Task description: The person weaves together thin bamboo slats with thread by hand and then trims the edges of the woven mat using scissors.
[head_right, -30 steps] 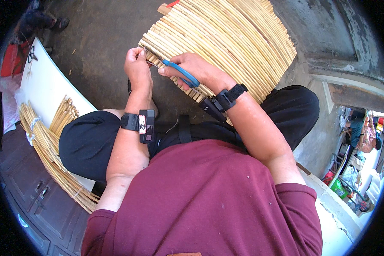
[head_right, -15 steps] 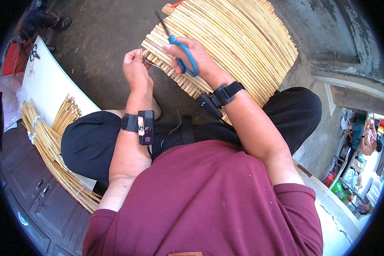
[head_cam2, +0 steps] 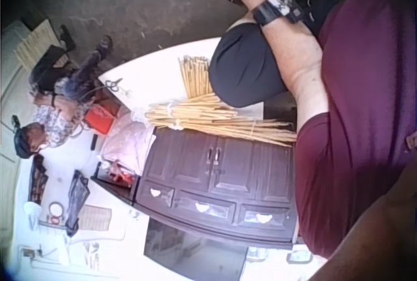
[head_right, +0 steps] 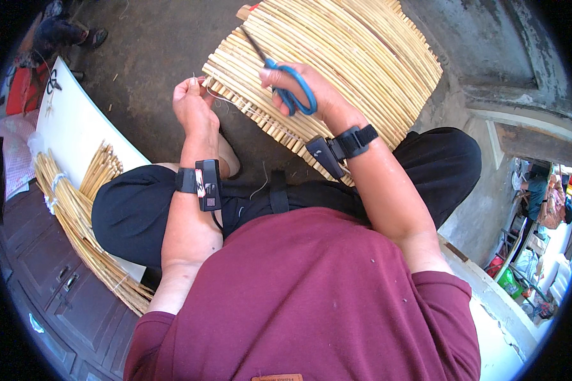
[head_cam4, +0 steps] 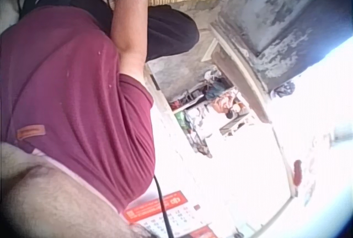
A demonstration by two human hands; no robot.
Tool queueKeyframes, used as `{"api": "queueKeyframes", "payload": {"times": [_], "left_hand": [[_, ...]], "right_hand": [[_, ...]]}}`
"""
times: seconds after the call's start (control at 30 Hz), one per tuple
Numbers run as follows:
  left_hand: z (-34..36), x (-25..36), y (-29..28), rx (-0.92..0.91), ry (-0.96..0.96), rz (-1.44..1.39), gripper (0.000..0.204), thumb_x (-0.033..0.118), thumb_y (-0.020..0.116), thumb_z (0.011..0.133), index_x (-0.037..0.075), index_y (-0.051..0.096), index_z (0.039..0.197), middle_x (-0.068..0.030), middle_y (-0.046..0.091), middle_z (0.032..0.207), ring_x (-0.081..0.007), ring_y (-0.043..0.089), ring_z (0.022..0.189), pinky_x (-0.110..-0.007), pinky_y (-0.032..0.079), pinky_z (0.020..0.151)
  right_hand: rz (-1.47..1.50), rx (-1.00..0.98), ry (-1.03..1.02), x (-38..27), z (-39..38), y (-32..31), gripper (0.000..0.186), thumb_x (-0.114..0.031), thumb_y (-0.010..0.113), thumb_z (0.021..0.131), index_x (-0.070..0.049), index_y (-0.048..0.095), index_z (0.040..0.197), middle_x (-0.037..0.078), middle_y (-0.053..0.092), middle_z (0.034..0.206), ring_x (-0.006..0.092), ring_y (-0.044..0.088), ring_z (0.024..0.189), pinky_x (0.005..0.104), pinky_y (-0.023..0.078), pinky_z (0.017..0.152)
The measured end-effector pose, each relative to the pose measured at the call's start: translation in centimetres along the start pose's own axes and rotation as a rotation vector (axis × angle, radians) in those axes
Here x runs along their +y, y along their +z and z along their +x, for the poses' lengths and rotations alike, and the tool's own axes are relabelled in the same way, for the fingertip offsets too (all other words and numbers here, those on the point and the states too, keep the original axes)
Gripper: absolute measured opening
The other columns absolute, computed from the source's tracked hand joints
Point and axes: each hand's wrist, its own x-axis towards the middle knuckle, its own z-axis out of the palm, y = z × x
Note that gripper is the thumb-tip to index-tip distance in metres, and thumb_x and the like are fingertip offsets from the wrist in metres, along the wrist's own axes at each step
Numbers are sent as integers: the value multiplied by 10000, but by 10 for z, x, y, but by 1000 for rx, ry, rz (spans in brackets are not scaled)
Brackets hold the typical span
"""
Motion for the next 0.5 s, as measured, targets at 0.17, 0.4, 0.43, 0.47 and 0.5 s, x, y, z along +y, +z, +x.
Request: {"api": "queueKeyframes", "payload": {"times": [0.17, 0.4, 0.43, 0.47, 0.5], "left_hand": [[-6, 5, -3, 61, 174, 286, 77, 96, 498, 946, 38, 536, 913, -10, 522, 766, -70, 443, 624, -199, 361, 535], [-18, 11, 2, 62, 86, 244, 84, 101, 491, 950, 35, 533, 918, -17, 521, 768, -69, 458, 650, -207, 391, 556], [-18, 10, 1, 52, 82, 202, 85, 100, 483, 953, 34, 527, 923, -23, 526, 785, -77, 473, 663, -213, 409, 567], [-18, 8, 0, 42, 78, 160, 86, 100, 475, 956, 33, 520, 928, -30, 530, 803, -85, 487, 676, -218, 427, 579], [-18, 6, -1, 41, 78, 159, 86, 100, 475, 956, 33, 520, 928, -30, 530, 803, -85, 487, 676, -218, 427, 579]], "right_hand": [[-79, -227, 111, -1, -24, 16, 376, -416, 552, 899, -47, 609, 861, 7, 559, 593, 72, 533, 467, 195, 363, 445], [-14, -252, 218, 5, -26, 27, 399, -445, 580, 879, -49, 618, 843, 6, 563, 577, 73, 532, 457, 196, 339, 424], [-14, -251, 217, 5, -24, 28, 399, -445, 580, 879, -49, 618, 843, 6, 563, 577, 73, 532, 457, 196, 339, 424], [3, -252, 229, 6, -22, 28, 397, -444, 581, 879, -50, 618, 843, 6, 563, 577, 72, 533, 458, 197, 341, 424], [21, -253, 240, 5, -20, 29, 396, -444, 582, 879, -52, 618, 842, 5, 564, 577, 72, 533, 458, 198, 344, 425]]}}
